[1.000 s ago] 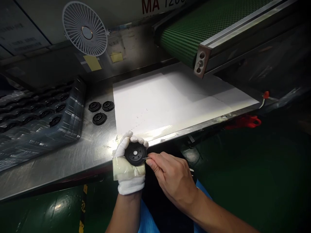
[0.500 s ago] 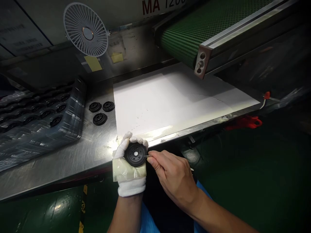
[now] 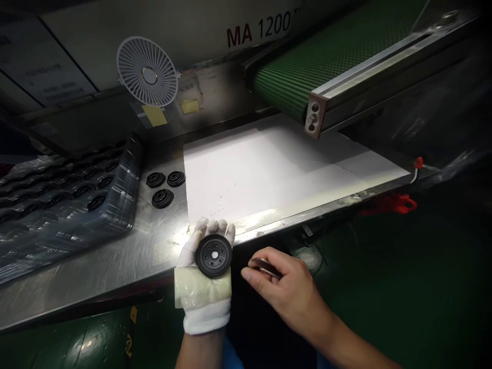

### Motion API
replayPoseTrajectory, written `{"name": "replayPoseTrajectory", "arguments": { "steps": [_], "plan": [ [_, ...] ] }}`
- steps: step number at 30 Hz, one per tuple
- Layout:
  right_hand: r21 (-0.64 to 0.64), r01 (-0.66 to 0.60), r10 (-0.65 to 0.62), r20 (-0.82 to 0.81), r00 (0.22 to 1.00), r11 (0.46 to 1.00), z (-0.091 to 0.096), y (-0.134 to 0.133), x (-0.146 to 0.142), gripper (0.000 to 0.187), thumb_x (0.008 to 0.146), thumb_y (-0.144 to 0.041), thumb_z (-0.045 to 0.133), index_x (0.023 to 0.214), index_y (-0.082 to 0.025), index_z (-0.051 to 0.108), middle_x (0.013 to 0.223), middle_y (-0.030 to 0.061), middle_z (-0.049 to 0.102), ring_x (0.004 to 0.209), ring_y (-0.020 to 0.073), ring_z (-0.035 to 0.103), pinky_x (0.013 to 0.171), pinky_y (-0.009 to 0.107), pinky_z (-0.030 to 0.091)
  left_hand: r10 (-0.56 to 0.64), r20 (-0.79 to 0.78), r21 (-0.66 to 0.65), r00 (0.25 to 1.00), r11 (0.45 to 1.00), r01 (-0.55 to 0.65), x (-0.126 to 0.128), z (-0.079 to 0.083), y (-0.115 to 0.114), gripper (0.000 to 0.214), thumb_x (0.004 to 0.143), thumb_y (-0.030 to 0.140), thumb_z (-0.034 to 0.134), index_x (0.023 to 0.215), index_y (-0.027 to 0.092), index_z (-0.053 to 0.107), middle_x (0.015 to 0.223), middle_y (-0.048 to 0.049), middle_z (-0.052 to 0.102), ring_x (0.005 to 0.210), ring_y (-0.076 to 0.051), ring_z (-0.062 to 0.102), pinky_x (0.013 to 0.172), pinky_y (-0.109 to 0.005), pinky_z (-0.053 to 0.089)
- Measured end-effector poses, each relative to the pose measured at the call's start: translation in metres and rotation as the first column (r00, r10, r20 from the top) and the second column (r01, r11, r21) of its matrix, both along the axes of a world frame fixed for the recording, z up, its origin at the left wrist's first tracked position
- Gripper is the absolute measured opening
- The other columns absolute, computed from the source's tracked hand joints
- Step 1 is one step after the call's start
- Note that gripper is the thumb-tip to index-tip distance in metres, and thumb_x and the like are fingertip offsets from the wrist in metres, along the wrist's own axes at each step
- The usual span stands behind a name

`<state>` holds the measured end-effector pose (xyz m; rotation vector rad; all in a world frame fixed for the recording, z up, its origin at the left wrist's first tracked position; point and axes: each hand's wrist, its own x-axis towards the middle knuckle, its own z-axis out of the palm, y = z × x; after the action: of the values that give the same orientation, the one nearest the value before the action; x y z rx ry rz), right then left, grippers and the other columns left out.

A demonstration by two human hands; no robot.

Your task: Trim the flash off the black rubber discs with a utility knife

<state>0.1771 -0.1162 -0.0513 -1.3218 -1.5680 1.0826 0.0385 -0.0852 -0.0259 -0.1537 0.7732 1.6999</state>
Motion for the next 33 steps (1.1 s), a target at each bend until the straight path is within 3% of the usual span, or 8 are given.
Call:
{"name": "replayPoseTrajectory", "arguments": {
  "steps": [6, 11, 16, 21, 24, 27, 30, 33],
  "plan": [
    [-0.051, 0.045, -0.050, -0.081, 0.995, 0.998, 0.009, 0.011, 0.010, 0.015, 0.088, -0.033, 0.060, 0.079, -0.022, 0.065, 0.069, -0.0045, 0.061, 0.063, 0.0136, 0.056, 0.057, 0.021, 0.042, -0.047, 0.010, -0.011, 0.999, 0.999, 0.047, 0.005, 0.006, -0.003, 0.022, 0.084, 0.010, 0.052, 0.098, 0.015, 0.068, 0.100, -0.0094, 0.069, 0.106, -0.025, 0.061, 0.095, -0.047, 0.050],
    [-0.002, 0.017, -0.017, -0.154, 0.988, 1.000, 0.011, 0.017, 0.009, 0.017, 0.087, -0.033, 0.061, 0.101, -0.024, 0.067, 0.092, -0.0011, 0.068, 0.082, 0.0174, 0.062, 0.073, 0.024, 0.047, -0.096, 0.036, -0.059, 0.995, 0.993, 0.098, 0.012, 0.006, -0.004, 0.024, 0.084, 0.010, 0.051, 0.098, 0.012, 0.069, 0.101, -0.0145, 0.069, 0.098, -0.027, 0.065, 0.085, -0.042, 0.056],
    [0.029, -0.018, 0.019, -0.017, 1.000, 0.999, 0.017, 0.022, 0.008, 0.028, 0.091, -0.034, 0.054, 0.067, -0.020, 0.056, 0.060, -0.0051, 0.049, 0.056, 0.0119, 0.045, 0.052, 0.021, 0.036, -0.115, 0.049, -0.082, 0.992, 0.990, 0.119, 0.017, 0.003, -0.002, 0.024, 0.083, 0.009, 0.052, 0.100, 0.011, 0.069, 0.098, -0.0158, 0.069, 0.095, -0.028, 0.066, 0.081, -0.041, 0.057],
    [0.044, 0.294, -0.292, -0.058, 0.955, 0.955, 0.020, 0.027, 0.034, 0.027, 0.090, -0.042, 0.054, 0.075, -0.020, 0.059, 0.064, -0.0039, 0.051, 0.058, 0.0128, 0.047, 0.051, 0.021, 0.037, -0.106, 0.127, -0.142, 0.986, 0.982, 0.124, 0.021, 0.016, 0.002, 0.023, 0.080, 0.005, 0.055, 0.099, 0.010, 0.068, 0.102, -0.0176, 0.068, 0.102, -0.033, 0.063, 0.087, -0.053, 0.052],
    [0.054, 0.413, -0.416, 0.100, 0.904, 0.909, 0.014, 0.031, 0.061, 0.025, 0.083, -0.044, 0.063, 0.096, -0.023, 0.060, 0.068, -0.0041, 0.054, 0.057, 0.0148, 0.051, 0.052, 0.023, 0.039, -0.083, 0.109, -0.177, 0.991, 0.979, 0.102, 0.025, 0.027, 0.004, 0.024, 0.080, 0.006, 0.057, 0.102, 0.010, 0.066, 0.100, -0.0159, 0.068, 0.102, -0.033, 0.062, 0.087, -0.056, 0.052],
    [0.047, 0.303, -0.305, 0.252, 0.918, 0.952, 0.011, 0.025, 0.074, 0.037, 0.086, -0.050, 0.059, 0.115, -0.028, 0.051, 0.079, -0.0029, 0.059, 0.066, 0.0179, 0.057, 0.058, 0.025, 0.041, -0.089, 0.105, -0.210, 0.991, 0.971, 0.109, 0.027, 0.031, 0.005, 0.023, 0.081, 0.008, 0.055, 0.101, 0.011, 0.066, 0.094, -0.0134, 0.068, 0.096, -0.031, 0.064, 0.086, -0.055, 0.052],
    [0.020, 0.078, -0.080, 0.273, 0.959, 0.997, 0.015, 0.013, 0.064, 0.025, 0.100, -0.047, 0.037, 0.103, -0.029, 0.053, 0.073, -0.0042, 0.058, 0.064, 0.0163, 0.056, 0.058, 0.026, 0.038, -0.133, 0.129, -0.207, 0.983, 0.965, 0.158, 0.027, 0.027, 0.005, 0.017, 0.082, 0.009, 0.054, 0.094, 0.011, 0.066, 0.080, -0.0081, 0.066, 0.081, -0.023, 0.066, 0.083, -0.049, 0.055],
    [0.086, -0.094, 0.063, 0.309, 0.949, 0.992, 0.021, 0.003, 0.042, 0.026, 0.101, -0.041, 0.038, 0.089, -0.027, 0.056, 0.074, -0.0041, 0.059, 0.066, 0.0154, 0.055, 0.061, 0.026, 0.036, -0.166, 0.118, -0.202, 0.979, 0.961, 0.188, 0.026, 0.021, 0.004, 0.016, 0.082, 0.009, 0.054, 0.091, 0.012, 0.067, 0.076, -0.0058, 0.064, 0.073, -0.019, 0.065, 0.079, -0.043, 0.056]
  ]
}}
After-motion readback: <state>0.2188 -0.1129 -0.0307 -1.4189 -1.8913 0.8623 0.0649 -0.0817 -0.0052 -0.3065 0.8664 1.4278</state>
